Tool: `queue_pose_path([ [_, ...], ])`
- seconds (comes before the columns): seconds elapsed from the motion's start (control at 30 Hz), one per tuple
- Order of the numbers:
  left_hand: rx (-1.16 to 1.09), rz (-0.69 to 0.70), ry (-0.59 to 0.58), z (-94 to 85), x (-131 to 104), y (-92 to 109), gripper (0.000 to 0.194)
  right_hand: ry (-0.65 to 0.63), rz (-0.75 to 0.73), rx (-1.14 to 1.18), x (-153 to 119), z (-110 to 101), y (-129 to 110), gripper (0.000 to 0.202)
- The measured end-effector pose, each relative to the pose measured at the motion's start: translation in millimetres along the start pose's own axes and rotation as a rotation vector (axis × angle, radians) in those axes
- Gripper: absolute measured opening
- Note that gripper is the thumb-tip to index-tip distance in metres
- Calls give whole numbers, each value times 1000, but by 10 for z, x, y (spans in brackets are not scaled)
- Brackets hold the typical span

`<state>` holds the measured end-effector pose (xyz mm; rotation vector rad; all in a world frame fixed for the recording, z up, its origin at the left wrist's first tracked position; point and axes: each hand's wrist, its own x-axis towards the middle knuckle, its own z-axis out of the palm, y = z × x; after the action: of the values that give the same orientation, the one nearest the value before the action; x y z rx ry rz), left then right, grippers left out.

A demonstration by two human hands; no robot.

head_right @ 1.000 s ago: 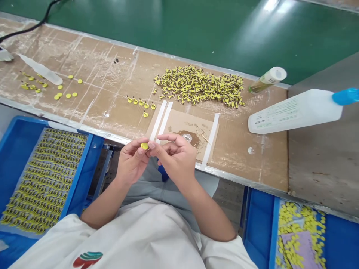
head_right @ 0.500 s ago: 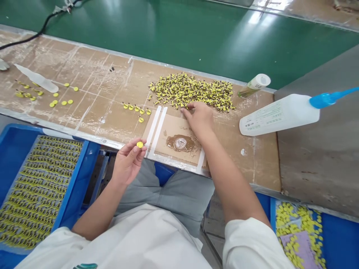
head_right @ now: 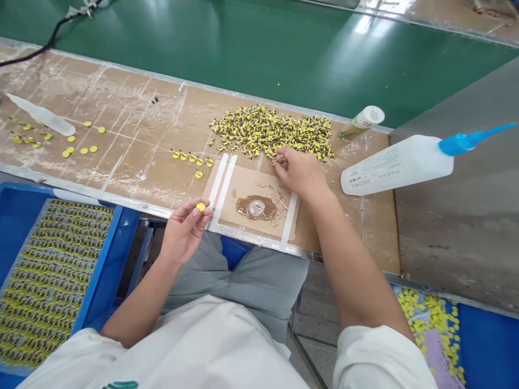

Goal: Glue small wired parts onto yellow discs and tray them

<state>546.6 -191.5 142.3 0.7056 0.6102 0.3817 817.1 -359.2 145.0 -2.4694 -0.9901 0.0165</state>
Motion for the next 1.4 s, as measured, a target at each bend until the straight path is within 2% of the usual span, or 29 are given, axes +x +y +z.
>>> queue_pose_path([
  [0.2,-11,-18,0,7,13,-4,27,6,343,457,-8,-18,127,52],
  [0.27,-21,-19,-3,8,18,-3,26,11,397,507,-32,-46,156,51],
  [0.33,-17,-21,0,12,25,-3,26,65,362,397,-80,-88,163,46],
  [0.4,-2,-20,4,21,36,-1,27,129,269,173,-147,-130,139,37],
  [0.5,11,-11,-3,46,71,2,29,104,171,-25,-248,-160,69,30],
  [0.57,10,1,-16,63,108,7,30,66,171,33,-289,-157,41,30],
  [0.73,4,15,-88,70,229,16,30,177,276,178,-270,-127,108,33],
  [0.97,3,6,-140,68,337,2,29,-48,159,188,-128,-98,84,29],
  [1.07,0,-8,-132,73,347,6,32,-157,96,131,-59,-122,64,29],
  [1.17,-7,-14,-107,71,353,11,34,-200,46,57,-24,-149,85,22],
  [1.3,-10,-13,-110,60,366,8,33,-131,105,87,-84,-158,140,11],
  [1.4,-15,-15,-133,57,374,3,34,35,142,227,-205,-141,160,15],
])
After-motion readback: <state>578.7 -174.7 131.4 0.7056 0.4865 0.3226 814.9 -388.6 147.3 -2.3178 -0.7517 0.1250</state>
